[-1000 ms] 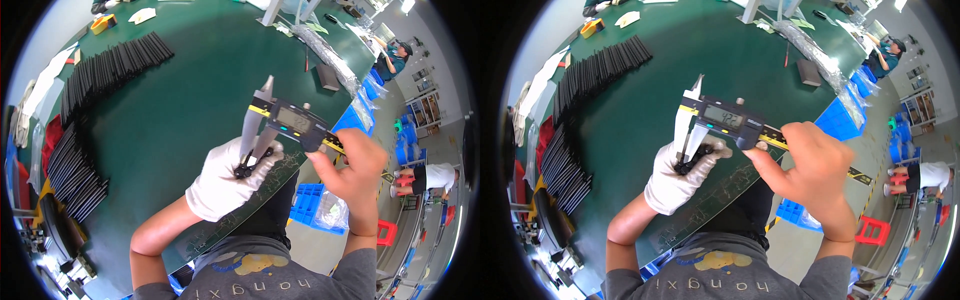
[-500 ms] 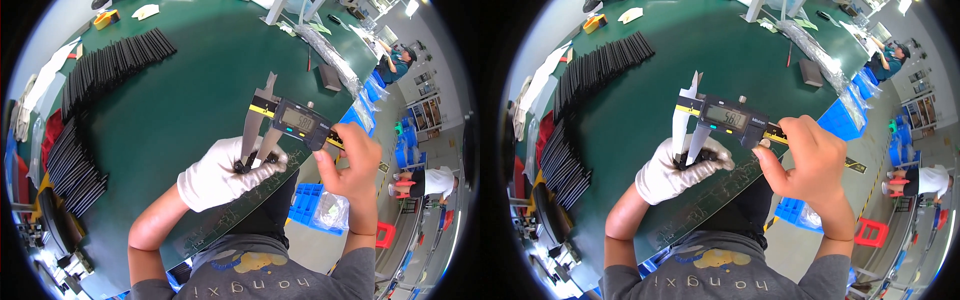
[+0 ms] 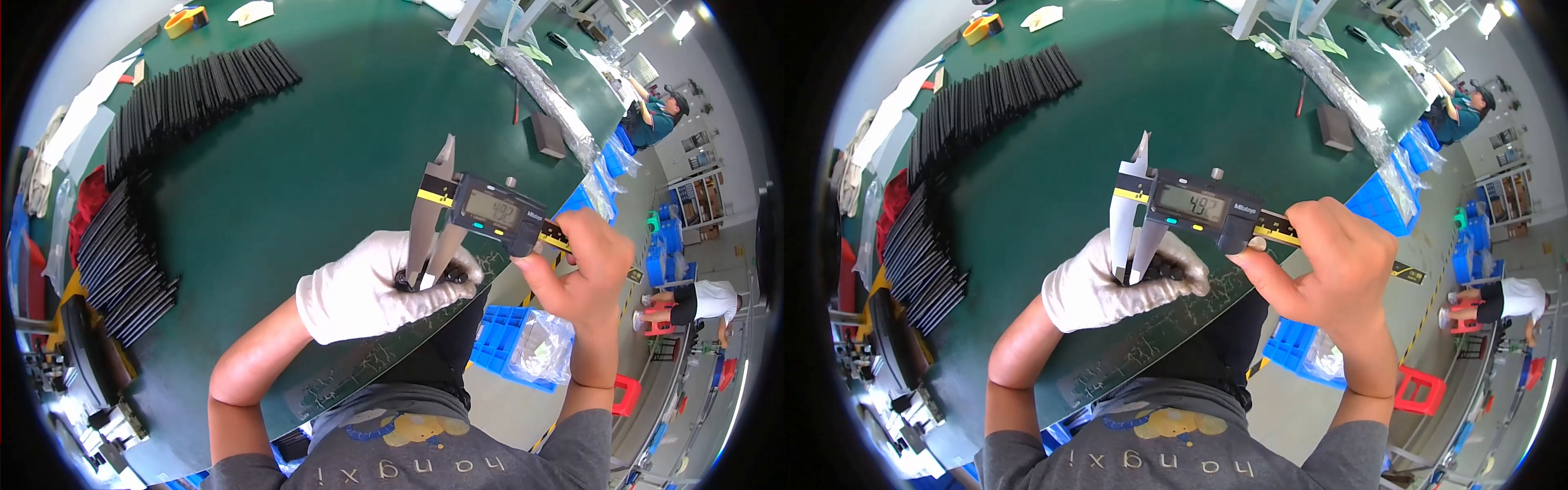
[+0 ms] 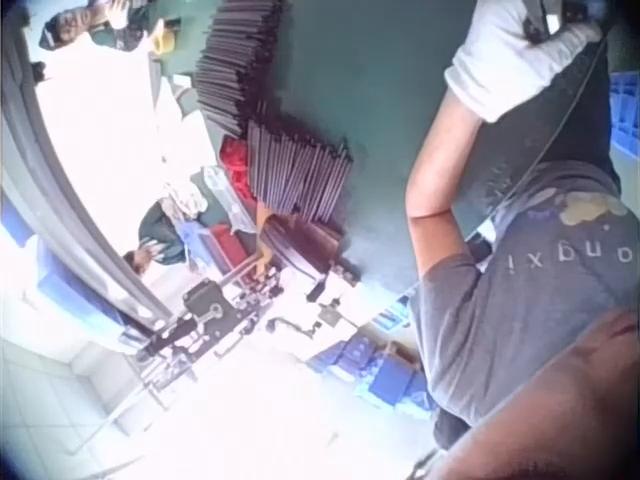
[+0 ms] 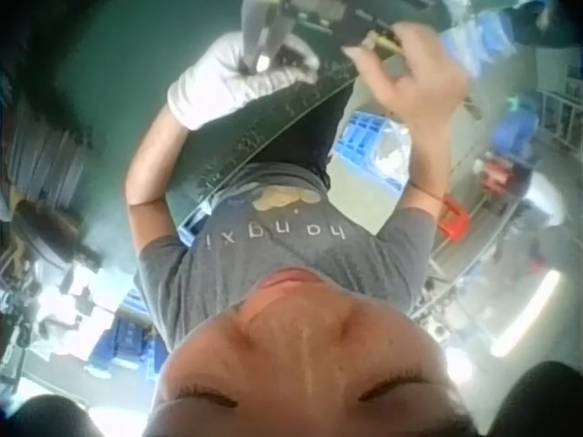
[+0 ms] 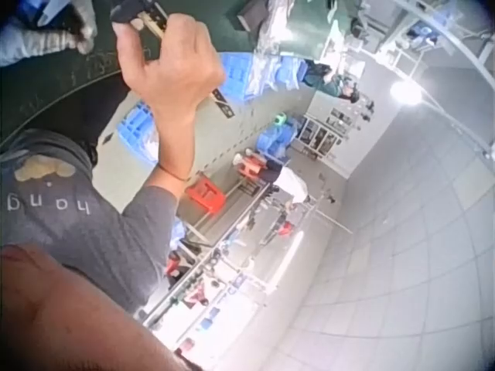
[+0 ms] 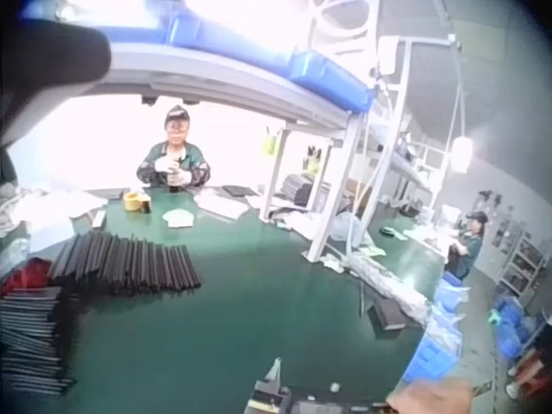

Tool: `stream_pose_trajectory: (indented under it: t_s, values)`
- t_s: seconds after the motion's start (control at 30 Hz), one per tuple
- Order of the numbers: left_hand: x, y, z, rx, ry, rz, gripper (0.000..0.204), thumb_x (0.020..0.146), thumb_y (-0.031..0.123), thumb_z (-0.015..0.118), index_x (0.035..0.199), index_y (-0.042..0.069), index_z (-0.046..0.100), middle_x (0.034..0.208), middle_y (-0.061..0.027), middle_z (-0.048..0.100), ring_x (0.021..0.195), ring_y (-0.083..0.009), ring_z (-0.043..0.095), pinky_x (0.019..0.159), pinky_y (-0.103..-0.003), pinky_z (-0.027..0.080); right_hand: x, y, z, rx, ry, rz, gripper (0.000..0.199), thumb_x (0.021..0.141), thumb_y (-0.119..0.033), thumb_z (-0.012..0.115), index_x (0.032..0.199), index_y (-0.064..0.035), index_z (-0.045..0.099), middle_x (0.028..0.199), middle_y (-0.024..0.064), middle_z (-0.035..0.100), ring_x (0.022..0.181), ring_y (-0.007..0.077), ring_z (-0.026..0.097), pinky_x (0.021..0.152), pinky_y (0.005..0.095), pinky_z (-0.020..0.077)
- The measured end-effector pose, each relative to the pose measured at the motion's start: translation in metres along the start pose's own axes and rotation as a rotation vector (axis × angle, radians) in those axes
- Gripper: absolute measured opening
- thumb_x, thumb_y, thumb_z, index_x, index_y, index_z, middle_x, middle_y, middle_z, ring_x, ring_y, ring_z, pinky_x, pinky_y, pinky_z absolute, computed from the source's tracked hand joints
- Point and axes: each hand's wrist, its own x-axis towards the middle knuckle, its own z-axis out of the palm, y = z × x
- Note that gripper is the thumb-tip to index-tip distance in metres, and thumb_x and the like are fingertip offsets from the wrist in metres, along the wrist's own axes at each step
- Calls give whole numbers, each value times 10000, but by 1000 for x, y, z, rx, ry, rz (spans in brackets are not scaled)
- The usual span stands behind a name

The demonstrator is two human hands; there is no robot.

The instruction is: Use a digital caliper to measure the dimensions of small black cylindrical components in an industrial setting.

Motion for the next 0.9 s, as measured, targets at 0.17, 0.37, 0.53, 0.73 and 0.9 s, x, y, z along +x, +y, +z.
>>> stream_pose_trajectory:
  t_s: [0.17, 0.37, 0.53, 0.73, 0.9]
  values:
    - [-1, -4, 0, 11, -18, 33, 185, 846, 5, 580, 1030, 5, 570, 922, -59, 625, 887, -123, 594, 791, -259, 477, -4, 4, 0, -7, -42, -24, 376, 573, -291, 792, 697, -44, 538, 558, 49, 478, 420, 206, 441, 388, 281, 332]
    - [1, -4, 14, 146, 147, 70, 160, 845, -22, 539, 997, 21, 567, 891, -46, 603, 827, -123, 589, 748, -253, 475, -12, -3, -1, 10, 15, 63, 318, 625, -227, 739, 798, -28, 561, 601, 61, 490, 446, 209, 453, 396, 282, 333]
    - [1, -16, 30, 309, 454, 166, 149, 843, -16, 542, 982, 34, 565, 851, -46, 598, 765, -116, 569, 701, -245, 462, -15, -12, -9, -4, -15, 131, 309, 630, -206, 733, 816, -26, 565, 603, 64, 492, 458, 205, 459, 400, 287, 342]
    - [-3, -13, 32, 426, 552, 89, 123, 868, 2, 555, 985, 21, 586, 868, -39, 634, 805, -91, 581, 725, -230, 462, -15, -18, -9, -27, -42, 125, 323, 623, -219, 757, 805, -31, 568, 598, 57, 491, 457, 200, 460, 397, 286, 342]
    - [-1, -13, 33, 425, 595, 65, 126, 864, -4, 558, 980, 20, 601, 860, -33, 636, 791, -89, 583, 717, -227, 461, -12, -20, -7, -30, -29, 136, 331, 624, -243, 774, 773, -35, 564, 588, 58, 500, 454, 195, 468, 397, 284, 347]
